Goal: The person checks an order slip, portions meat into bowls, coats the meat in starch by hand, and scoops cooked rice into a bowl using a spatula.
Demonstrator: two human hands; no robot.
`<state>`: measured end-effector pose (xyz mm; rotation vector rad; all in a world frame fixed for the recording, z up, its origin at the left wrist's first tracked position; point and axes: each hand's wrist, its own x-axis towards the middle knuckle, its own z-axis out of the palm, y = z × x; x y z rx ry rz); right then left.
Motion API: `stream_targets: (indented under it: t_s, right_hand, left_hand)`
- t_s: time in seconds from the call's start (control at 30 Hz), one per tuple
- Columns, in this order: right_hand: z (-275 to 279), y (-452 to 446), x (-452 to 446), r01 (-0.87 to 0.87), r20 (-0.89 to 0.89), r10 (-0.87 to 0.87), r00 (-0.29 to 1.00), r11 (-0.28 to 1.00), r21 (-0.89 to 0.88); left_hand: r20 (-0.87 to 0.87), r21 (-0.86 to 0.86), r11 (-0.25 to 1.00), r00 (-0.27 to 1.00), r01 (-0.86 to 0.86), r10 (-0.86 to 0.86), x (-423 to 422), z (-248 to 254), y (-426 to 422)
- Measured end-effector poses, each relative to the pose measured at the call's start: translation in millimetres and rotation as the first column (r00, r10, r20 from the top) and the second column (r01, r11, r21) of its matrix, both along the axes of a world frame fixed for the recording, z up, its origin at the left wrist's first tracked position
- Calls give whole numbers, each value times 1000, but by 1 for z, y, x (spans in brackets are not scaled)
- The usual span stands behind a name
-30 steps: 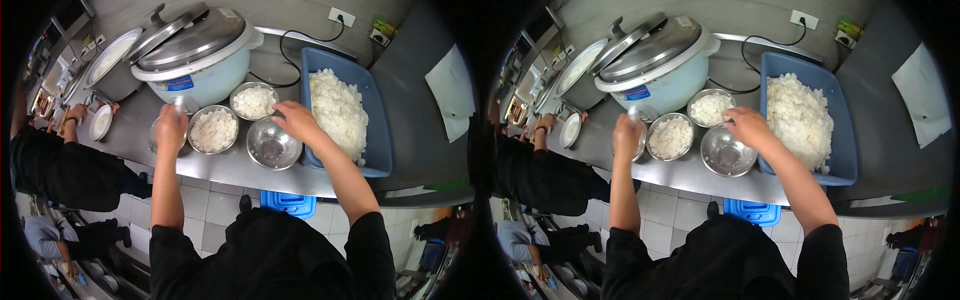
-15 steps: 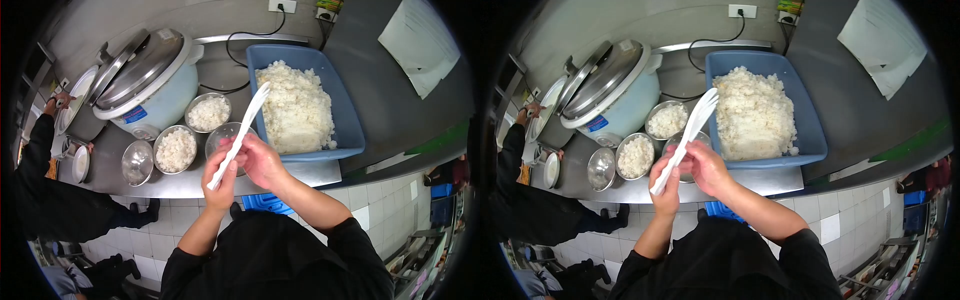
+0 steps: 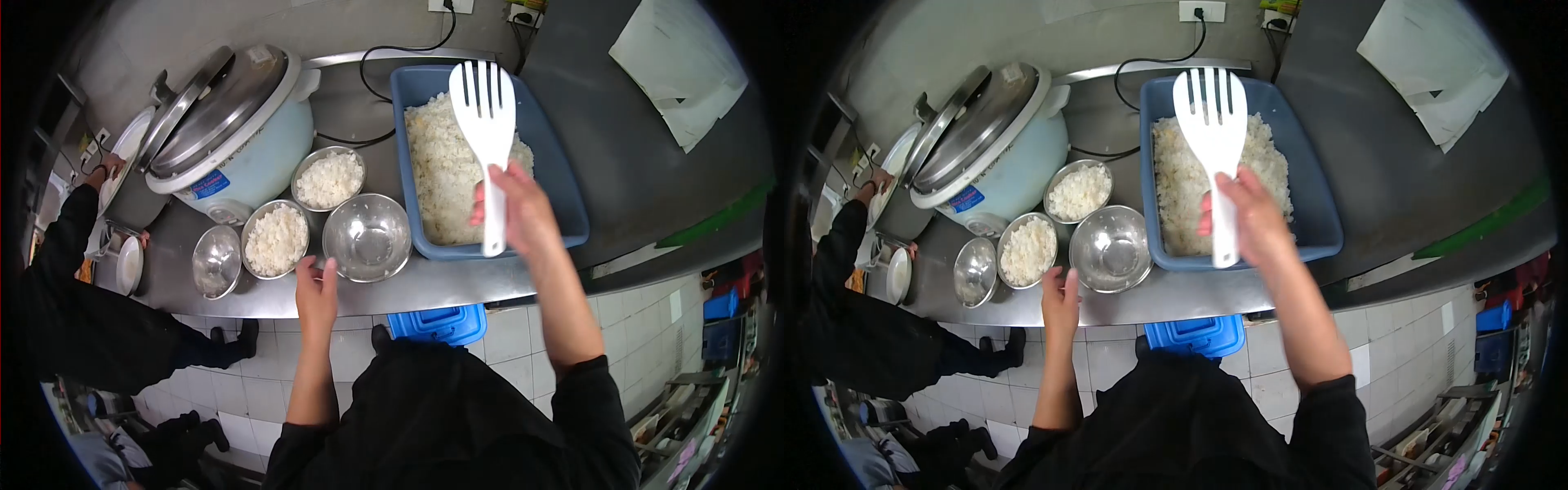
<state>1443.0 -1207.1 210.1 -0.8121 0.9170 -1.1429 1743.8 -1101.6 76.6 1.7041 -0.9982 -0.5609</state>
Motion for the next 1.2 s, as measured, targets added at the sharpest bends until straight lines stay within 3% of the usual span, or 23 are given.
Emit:
stream_targets:
  t_s: [0.07, 0.1, 0.13, 0.17, 0.2, 0.27, 0.3, 0.33, 0.4, 0.53, 0.77, 0.83, 1.0, 1.1, 1.17, 1.2]
  right_hand:
    - [13, -12, -27, -54, -369, 8, 930, 992, -115]
    - [14, -19, -41, -54, -371, 7, 928, 992, -115]
    - [14, -26, -56, -122, -607, 18, 795, 984, -130]
    - [13, -32, -68, -191, -799, 16, 601, 974, -124]
    - [13, -37, -76, -190, -803, 15, 596, 974, -122]
    - [11, -48, -89, -225, -986, 37, 162, 974, 0]
    - [6, -61, -100, -241, -996, 79, 49, 968, 65]
    - [4, -74, -111, -243, -996, 77, 52, 968, 62]
    - [3, -98, -126, -220, -976, 183, -121, 953, 206]
    - [1, -135, -115, -340, -910, 386, -149, 844, 414]
    - [-29, -163, -77, -476, -882, 401, -247, 743, 471]
    - [-36, -155, -76, -463, -901, 402, -164, 775, 430]
    - [-31, -127, -68, -481, -901, 408, -150, 766, 427]
    - [-45, -117, -60, -459, -926, 375, -50, 814, 355]
    - [-54, -105, -52, -479, -902, 416, 111, 818, 318]
    - [-55, -102, -50, -485, -902, 417, 112, 815, 317]
  left_hand:
    - [265, 234, 971, 957, 55, -118, 6, -13, -15]
    - [292, 281, 956, 943, 77, -162, 9, -17, -23]
    - [289, 280, 956, 943, 82, -165, 13, -19, -29]
    - [421, 257, 964, 891, 62, -169, 14, -17, -35]
    - [544, 231, 972, 823, 43, -165, 11, -10, -41]
    - [561, 244, 969, 811, 29, -165, 9, -1, -53]
    - [610, 200, 978, 775, 52, -165, 11, 0, -59]
    - [660, 155, 985, 734, 77, -161, 14, 2, -64]
    - [688, 139, 988, 712, 65, -144, 15, 11, -72]
    - [732, 157, 987, 670, 16, -127, 16, 28, -87]
    - [647, 100, 961, 717, 257, -259, -7, 53, -90]
    - [646, 74, 961, 721, 266, -249, -16, 53, -90]
    - [662, 46, 964, 715, 262, -226, -24, 55, -94]
    - [682, 43, 965, 698, 260, -218, -29, 55, -98]
    - [692, 58, 969, 689, 241, -213, -29, 55, -98]
    - [694, 27, 966, 691, 257, -203, -28, 52, -99]
